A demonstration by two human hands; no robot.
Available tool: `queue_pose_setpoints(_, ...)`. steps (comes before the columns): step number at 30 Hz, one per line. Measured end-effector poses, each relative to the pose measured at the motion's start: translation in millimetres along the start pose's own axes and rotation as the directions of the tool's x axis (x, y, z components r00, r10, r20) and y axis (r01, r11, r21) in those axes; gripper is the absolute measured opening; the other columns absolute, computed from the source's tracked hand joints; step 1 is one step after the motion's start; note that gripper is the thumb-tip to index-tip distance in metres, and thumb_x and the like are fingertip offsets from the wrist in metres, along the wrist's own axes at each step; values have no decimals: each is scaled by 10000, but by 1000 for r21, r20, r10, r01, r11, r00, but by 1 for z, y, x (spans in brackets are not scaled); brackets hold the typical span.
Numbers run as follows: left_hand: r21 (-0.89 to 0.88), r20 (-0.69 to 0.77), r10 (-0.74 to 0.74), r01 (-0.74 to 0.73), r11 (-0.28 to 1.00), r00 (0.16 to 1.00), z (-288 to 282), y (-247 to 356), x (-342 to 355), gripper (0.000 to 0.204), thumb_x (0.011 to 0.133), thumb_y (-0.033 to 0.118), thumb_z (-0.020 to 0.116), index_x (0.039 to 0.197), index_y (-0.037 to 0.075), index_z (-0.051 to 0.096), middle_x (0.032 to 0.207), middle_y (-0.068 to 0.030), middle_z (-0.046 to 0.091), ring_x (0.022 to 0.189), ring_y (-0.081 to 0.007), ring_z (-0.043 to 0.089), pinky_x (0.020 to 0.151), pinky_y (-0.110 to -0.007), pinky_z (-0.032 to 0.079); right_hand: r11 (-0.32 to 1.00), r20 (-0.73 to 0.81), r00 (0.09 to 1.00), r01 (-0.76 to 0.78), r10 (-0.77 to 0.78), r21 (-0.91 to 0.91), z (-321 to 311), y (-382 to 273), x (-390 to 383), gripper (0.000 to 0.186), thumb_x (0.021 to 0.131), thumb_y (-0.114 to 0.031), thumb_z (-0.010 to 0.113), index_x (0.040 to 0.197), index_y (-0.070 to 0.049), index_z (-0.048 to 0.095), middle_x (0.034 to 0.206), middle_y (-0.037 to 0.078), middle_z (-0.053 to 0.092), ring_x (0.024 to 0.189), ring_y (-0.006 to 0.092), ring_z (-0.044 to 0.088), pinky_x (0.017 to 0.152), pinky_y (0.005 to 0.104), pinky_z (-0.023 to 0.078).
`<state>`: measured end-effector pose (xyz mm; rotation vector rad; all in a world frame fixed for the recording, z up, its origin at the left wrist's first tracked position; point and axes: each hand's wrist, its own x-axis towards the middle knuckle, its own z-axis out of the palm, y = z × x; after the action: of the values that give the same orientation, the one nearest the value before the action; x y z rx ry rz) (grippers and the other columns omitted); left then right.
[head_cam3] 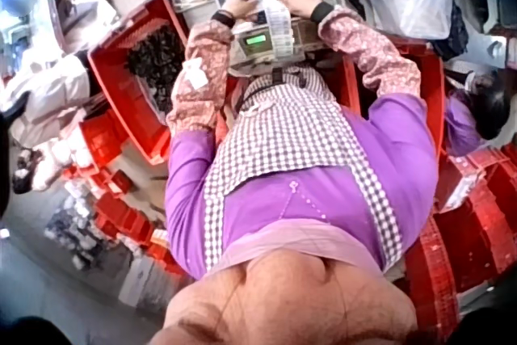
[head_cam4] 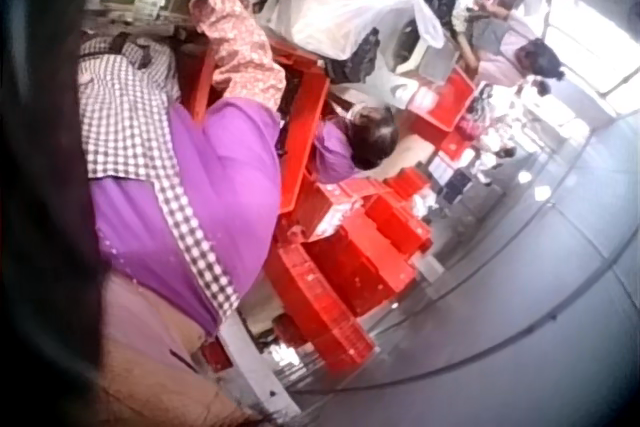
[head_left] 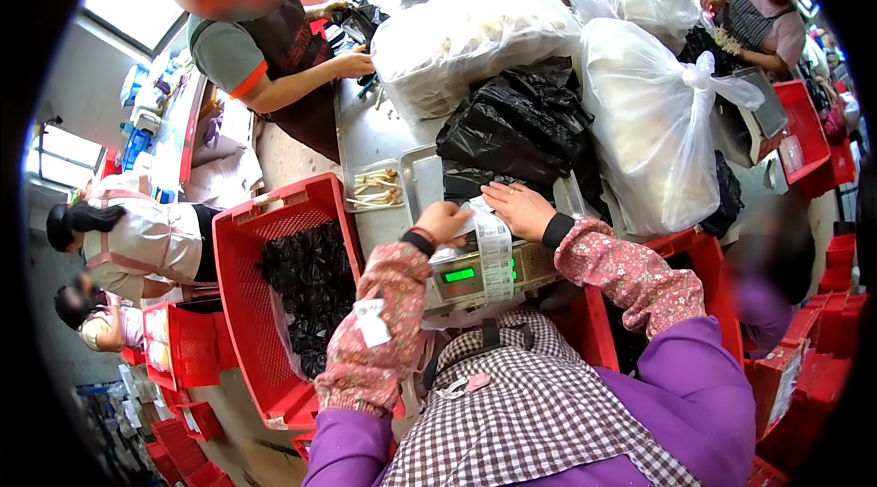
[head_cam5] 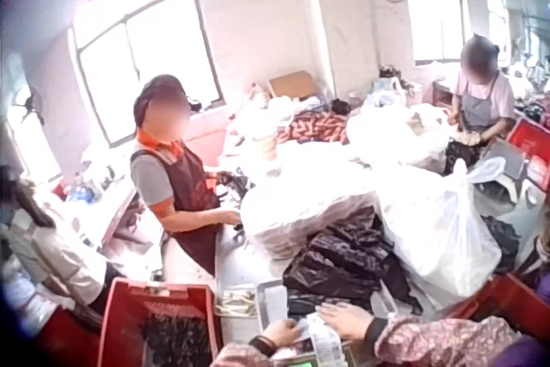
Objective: The person places black plastic bags containing goods onto a digital scale, prints a label, and affixes it to the bag. They then move the labeled bag into a red crate. This process is repeated for multiple items in a busy market setting.
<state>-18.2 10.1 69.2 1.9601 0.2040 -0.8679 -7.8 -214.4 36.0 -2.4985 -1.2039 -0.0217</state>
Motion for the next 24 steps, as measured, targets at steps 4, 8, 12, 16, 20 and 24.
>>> queue_pose_setpoints(4,323,-201,380,-305,896,903,44,-18,25,302,794,195,706,949,-45,608,743,-97,646,630,-195,645,565,-327,507,999,-21,1000,13,-12,51,-7,7,2,387,827,-166,601,1185,-30,544,1317,113,520,1233,266,475,990,392,399)
queue_pose_setpoints(8,18,-124,325,-326,945,937,33,3,-37,247,813,150,691,961,-19,587,748,-42,617,619,-91,577,531,-266,462,994,-88,996,-21,31,107,-22,13,-3,242,762,-183,680,946,-35,627,1029,88,617,992,284,572,862,392,457)
queue_pose_setpoints(12,-164,-74,381,-388,907,922,8,10,-63,161,854,134,670,923,6,600,698,-20,609,598,-50,559,532,-213,452,962,-174,962,-171,210,213,-20,14,11,131,795,-165,627,815,-36,640,852,108,612,850,299,600,765,395,480)
queue_pose_setpoints(16,-90,-246,363,-394,915,899,-4,34,-43,207,883,208,649,894,1,652,660,17,605,534,-34,526,460,-197,407,920,-211,946,-159,246,357,-24,42,23,143,803,-165,598,823,-41,665,841,131,616,833,313,606,749,401,489)
queue_pose_setpoints(20,5,-437,175,-192,981,882,12,2,28,342,847,299,649,759,-31,673,579,-118,625,478,-180,608,519,-323,490,871,-547,682,-427,486,241,-75,43,45,116,814,-125,587,880,-42,633,882,145,608,877,336,580,782,399,469)
queue_pose_setpoints(24,10,-497,76,-81,997,864,27,-19,55,398,847,339,627,689,-23,678,532,-146,610,495,-248,634,552,-361,505,967,-352,930,-17,110,255,-86,-20,29,126,811,-79,602,926,-38,632,895,129,629,842,303,599,746,382,484)
